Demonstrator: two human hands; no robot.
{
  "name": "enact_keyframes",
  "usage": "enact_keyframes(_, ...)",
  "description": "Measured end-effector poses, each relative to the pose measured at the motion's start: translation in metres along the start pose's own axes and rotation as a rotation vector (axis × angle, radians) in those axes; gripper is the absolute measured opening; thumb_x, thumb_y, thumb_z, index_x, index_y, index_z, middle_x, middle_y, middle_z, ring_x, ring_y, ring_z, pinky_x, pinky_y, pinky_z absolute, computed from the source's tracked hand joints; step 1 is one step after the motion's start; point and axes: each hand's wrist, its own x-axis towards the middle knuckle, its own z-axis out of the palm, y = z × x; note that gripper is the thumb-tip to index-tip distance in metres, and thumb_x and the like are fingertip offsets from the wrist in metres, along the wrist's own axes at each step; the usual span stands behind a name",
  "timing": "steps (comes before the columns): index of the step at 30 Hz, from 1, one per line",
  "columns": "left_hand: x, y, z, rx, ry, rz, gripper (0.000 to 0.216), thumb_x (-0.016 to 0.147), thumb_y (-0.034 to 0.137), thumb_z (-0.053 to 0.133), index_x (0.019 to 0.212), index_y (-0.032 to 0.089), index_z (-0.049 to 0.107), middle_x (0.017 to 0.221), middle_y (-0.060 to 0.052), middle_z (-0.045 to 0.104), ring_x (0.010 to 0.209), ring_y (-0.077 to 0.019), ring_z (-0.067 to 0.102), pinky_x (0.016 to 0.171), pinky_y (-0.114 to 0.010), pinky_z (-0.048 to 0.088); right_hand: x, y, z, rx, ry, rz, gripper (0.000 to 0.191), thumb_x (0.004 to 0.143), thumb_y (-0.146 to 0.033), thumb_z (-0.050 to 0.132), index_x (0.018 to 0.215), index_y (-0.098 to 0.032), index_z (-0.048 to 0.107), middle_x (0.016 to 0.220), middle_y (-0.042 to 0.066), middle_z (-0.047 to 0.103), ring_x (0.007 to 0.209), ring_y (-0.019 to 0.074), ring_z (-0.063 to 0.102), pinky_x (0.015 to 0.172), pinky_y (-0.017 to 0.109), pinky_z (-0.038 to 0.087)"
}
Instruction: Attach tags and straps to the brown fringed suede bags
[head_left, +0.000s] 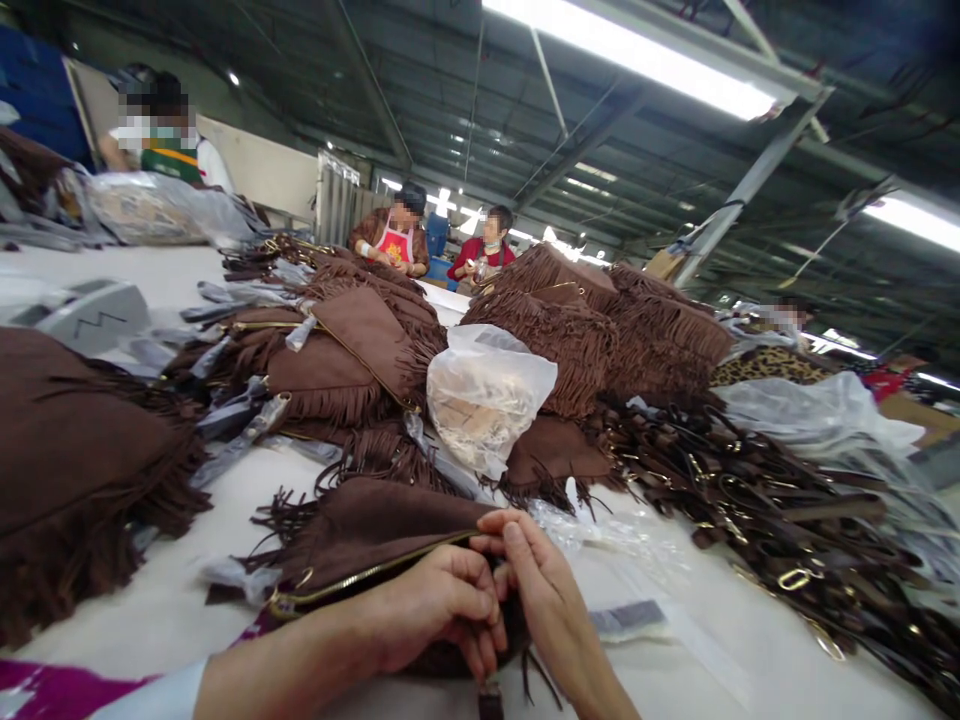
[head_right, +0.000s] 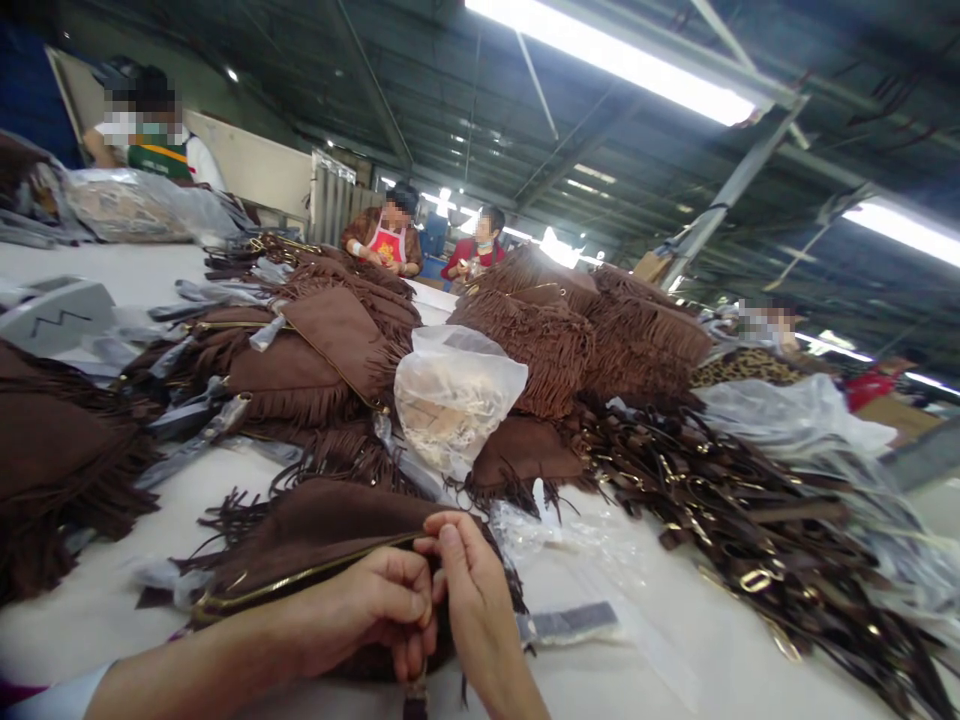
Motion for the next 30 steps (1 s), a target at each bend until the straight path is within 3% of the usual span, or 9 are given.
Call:
enact_keyframes(4, 0.001, -0.005, -0.003, 0.026, 0.002, 0.013, 0.015, 0.057, 0.024, 0.062, 0.064, 0.014, 0.054, 0.061, -0.004, 0.067, 0.047, -0.0126, 0.06, 0.05, -0.025, 0.049, -0.02, 0.014, -0.025, 0.267, 0.057, 0.089, 0.048, 0.079, -0.066, 0.066, 0.091, -0.02, 0.066, 0.099, 0.01, 0.07, 0.093, 0.0263, 0.07, 0.066, 0.032, 0.057)
enact_keyframes(10, -0.003, -0.005, -0.001, 0.165, -0.123, -0.043, 0.011, 0.057, 0.019, 0.054, 0.066, 0.016, 0.056, 0.057, 0.001, 0.063, 0.046, -0.0115, 0.059, 0.055, -0.024, 0.048, -0.045, 0.035, -0.035, -0.034, -0.068, 0.109, 0.05, 0.084, -0.066, 0.059, 0.08, -0.018, 0.071, 0.067, 0.006, 0.072, 0.062, 0.0191, 0.067, 0.056, 0.025, 0.052)
enact_keyframes(12, -0.006, -0.002, 0.0, 0.252, -0.175, -0.035, 0.01, 0.058, 0.017, 0.05, 0.066, 0.017, 0.057, 0.053, 0.003, 0.06, 0.047, -0.0117, 0.058, 0.056, -0.023, 0.046, -0.045, 0.035, -0.035, -0.163, -0.115, 0.08, 0.049, 0.087, -0.065, 0.055, 0.087, -0.019, 0.074, 0.07, 0.006, 0.073, 0.064, 0.0203, 0.068, 0.053, 0.024, 0.051)
enact_keyframes(17, -0.016, 0.008, 0.004, 0.382, -0.206, 0.002, 0.01, 0.062, 0.013, 0.048, 0.064, 0.018, 0.056, 0.054, 0.004, 0.057, 0.053, -0.0124, 0.058, 0.063, -0.024, 0.048, -0.042, 0.026, -0.039, -0.336, -0.229, -0.039, 0.04, 0.093, -0.053, 0.051, 0.101, -0.024, 0.077, 0.086, 0.006, 0.076, 0.08, 0.0232, 0.069, 0.073, 0.029, 0.054)
enact_keyframes(21, -0.016, 0.007, 0.006, 0.4, -0.168, -0.019, 0.01, 0.064, 0.013, 0.046, 0.066, 0.018, 0.055, 0.056, 0.004, 0.057, 0.051, -0.0118, 0.057, 0.06, -0.023, 0.047, -0.046, 0.032, -0.036, -0.216, -0.126, -0.034, 0.038, 0.087, -0.057, 0.06, 0.093, -0.025, 0.079, 0.071, 0.003, 0.072, 0.065, 0.0196, 0.063, 0.062, 0.025, 0.051)
enact_keyframes(30, -0.014, 0.001, 0.007, 0.446, -0.135, -0.044, 0.011, 0.068, 0.011, 0.045, 0.069, 0.017, 0.055, 0.056, 0.003, 0.056, 0.049, -0.0113, 0.055, 0.059, -0.024, 0.047, -0.055, 0.049, -0.02, -0.085, 0.04, 0.033, 0.044, 0.082, -0.062, 0.064, 0.077, -0.02, 0.074, 0.067, 0.003, 0.07, 0.065, 0.0189, 0.064, 0.063, 0.025, 0.051)
